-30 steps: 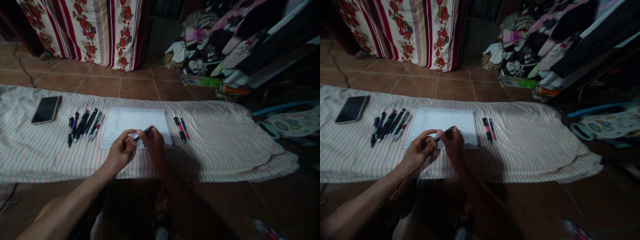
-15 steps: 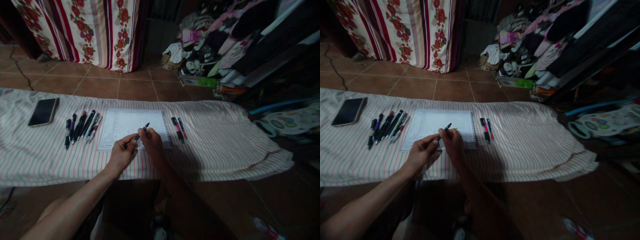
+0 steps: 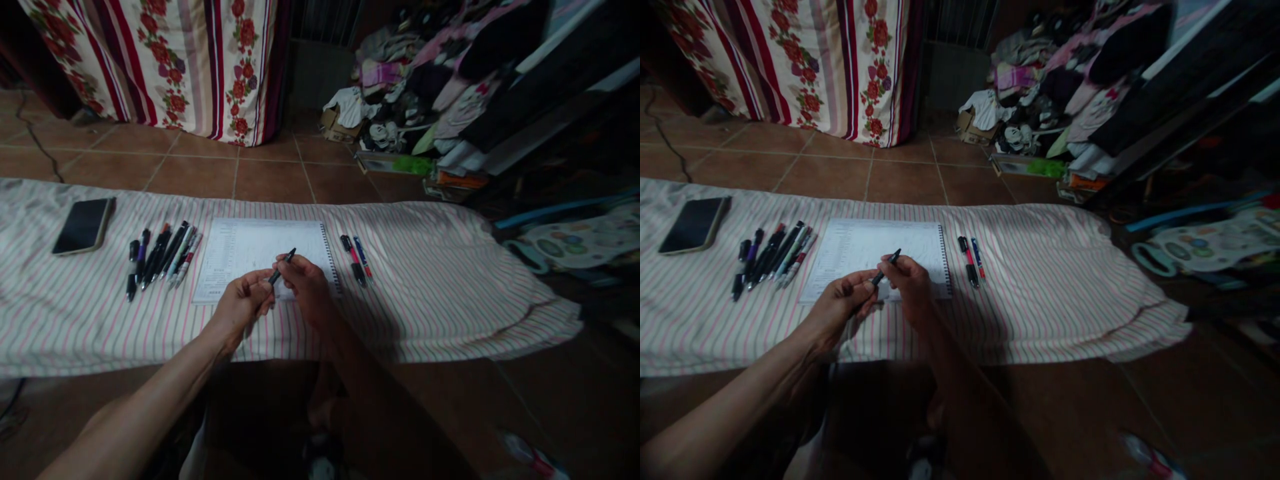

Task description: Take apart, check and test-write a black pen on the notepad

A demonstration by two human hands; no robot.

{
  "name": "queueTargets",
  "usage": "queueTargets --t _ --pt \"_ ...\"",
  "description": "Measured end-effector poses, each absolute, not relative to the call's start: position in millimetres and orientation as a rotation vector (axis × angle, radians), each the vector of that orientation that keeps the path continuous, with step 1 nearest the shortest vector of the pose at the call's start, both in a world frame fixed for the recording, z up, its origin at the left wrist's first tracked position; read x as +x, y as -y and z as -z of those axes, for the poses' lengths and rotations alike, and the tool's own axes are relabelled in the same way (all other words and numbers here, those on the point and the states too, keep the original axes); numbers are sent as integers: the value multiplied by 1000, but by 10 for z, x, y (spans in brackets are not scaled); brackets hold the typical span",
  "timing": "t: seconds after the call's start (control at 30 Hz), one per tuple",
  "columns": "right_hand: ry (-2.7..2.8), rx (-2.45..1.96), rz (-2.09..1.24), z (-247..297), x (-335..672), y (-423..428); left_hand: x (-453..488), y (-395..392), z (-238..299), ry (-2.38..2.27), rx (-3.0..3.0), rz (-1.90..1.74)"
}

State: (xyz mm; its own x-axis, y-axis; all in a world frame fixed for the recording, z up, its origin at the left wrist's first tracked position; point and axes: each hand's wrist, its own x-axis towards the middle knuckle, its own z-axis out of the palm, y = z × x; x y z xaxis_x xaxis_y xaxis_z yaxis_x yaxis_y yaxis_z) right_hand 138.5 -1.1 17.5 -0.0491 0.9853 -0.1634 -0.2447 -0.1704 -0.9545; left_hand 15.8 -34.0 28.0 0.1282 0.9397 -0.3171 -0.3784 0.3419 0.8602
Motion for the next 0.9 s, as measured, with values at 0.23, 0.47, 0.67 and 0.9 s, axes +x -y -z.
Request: queueTargets --t 0.23,0.47,0.67,0.9 --pt "955 -1207 -1271 -157 1230 13 184 346 -296 -1136 907 -1198" --pt "945 -1402 -1134 -191 1132 -1 228 353 -274 -1224 1038 -1222" --pt "979 -1469 -1191 -156 1134 5 212 328 -239 -1142 885 -1205" --pt "1023 -1324 -1342 -180 1363 -22 129 283 -240 -1146 770 -1161"
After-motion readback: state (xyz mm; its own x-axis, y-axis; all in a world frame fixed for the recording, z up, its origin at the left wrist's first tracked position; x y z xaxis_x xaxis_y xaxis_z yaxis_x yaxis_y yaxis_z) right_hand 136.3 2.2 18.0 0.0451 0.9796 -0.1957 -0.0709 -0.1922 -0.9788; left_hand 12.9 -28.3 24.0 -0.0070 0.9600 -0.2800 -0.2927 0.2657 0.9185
